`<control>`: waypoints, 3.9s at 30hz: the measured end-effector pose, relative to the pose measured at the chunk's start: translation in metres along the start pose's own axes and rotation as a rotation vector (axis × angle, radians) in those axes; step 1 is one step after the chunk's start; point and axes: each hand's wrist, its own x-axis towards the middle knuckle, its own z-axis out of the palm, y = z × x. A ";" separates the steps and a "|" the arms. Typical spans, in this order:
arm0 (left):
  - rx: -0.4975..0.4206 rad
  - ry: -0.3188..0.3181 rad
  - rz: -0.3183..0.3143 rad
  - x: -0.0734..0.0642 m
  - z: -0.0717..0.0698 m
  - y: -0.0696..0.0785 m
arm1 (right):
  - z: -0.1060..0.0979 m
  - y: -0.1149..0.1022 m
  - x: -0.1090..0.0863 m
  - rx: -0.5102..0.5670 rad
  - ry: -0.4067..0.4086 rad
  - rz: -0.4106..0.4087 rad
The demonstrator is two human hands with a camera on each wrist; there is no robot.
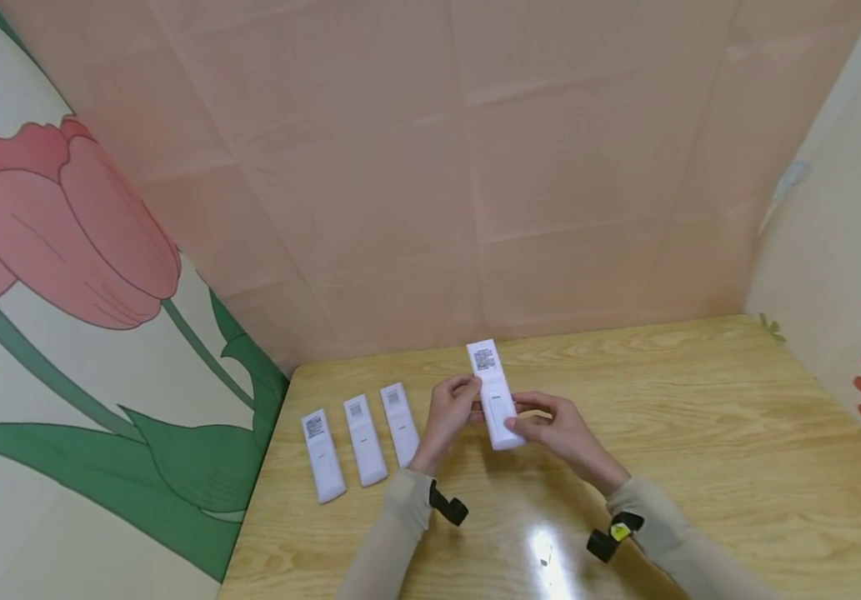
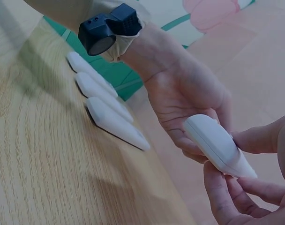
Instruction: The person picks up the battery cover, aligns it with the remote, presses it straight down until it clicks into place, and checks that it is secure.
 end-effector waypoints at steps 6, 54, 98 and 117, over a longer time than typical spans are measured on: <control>-0.027 0.001 0.017 -0.002 -0.004 0.002 | 0.003 0.001 0.000 0.015 -0.007 -0.020; 0.042 0.049 0.039 -0.001 -0.040 0.004 | 0.033 0.001 0.009 0.027 -0.044 -0.080; 0.055 0.091 0.001 -0.003 -0.065 -0.011 | 0.060 0.013 0.018 -0.006 -0.039 -0.052; 0.100 0.127 -0.019 -0.001 -0.070 -0.015 | 0.066 0.022 0.023 -0.007 -0.043 -0.034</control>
